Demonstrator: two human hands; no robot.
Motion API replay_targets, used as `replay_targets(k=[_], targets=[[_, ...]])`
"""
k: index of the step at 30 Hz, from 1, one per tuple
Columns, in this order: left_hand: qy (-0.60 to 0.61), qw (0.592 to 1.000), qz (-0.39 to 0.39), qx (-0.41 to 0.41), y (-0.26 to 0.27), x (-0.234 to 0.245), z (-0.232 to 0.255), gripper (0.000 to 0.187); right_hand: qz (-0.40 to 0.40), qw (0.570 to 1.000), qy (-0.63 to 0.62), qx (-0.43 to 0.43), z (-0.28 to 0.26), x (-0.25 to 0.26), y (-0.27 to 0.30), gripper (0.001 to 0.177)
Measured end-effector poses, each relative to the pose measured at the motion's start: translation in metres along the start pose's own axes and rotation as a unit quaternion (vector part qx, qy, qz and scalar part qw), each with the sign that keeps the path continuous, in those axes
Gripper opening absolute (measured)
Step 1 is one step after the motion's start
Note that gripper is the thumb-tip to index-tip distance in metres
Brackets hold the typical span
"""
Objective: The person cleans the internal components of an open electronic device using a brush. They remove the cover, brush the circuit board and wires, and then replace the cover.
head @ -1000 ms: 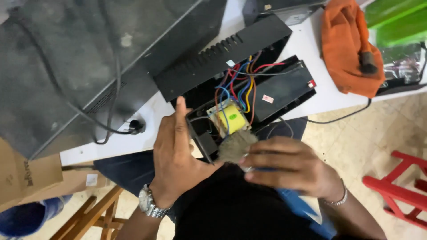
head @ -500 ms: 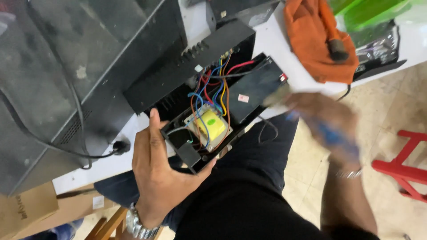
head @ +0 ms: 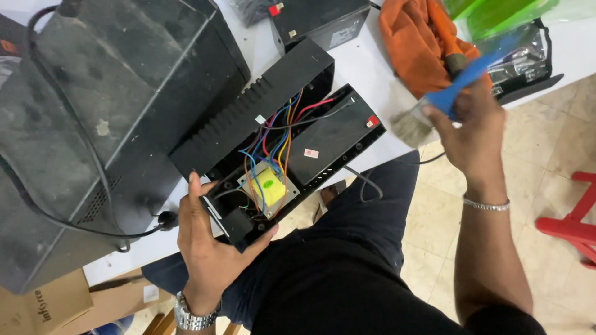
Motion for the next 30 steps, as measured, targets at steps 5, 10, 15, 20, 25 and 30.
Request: replay_targets(k=[5, 10, 15, 20, 25, 30], targets=[[0.018, 1.000, -0.002, 0.013, 0.012, -0.005, -0.012, 0.128, -0.045, 0.991, 0.101, 0.079, -0.003, -0.024, -0.032, 0.073], [0.034, 0.999, 0.013, 0.026, 0.015, -0.006, -0.015, 0.124, -0.042, 0.956, 0.236, 0.169, -0.014, -0.030, -0.044, 0.029], [0.059, 0.997, -0.004, 0.051, 0.022, -0.005, -0.023, 0.123, -0.014, 0.955, 0.193, 0.223, -0.042, -0.024, -0.041, 0.013], [0.042, 0.997, -0.023, 0.053, 0.020, -0.001, -0.018, 0.121, -0.132, 0.968, 0.003, 0.212, -0.091, -0.021, -0.039, 0.015], [-0.022, 0.993, -0.057, 0.103, 0.012, 0.015, -0.002, 0.121, -0.220, 0.949, -0.015, 0.226, -0.094, -0.025, -0.041, 0.069], [-0.099, 0.981, -0.128, 0.110, -0.020, 0.066, 0.038, 0.121, -0.400, 0.885, -0.164, 0.174, -0.058, -0.047, -0.046, 0.129]])
Point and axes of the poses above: each hand's wrist, its own y-axis away from the middle knuckle, its own x-axis out of the back of the hand, z = x × y, the point moved 2 cm from there along -y, towards the middle knuckle, and after that the axes turned 11 degrees about -x, right-handed, at the moved point
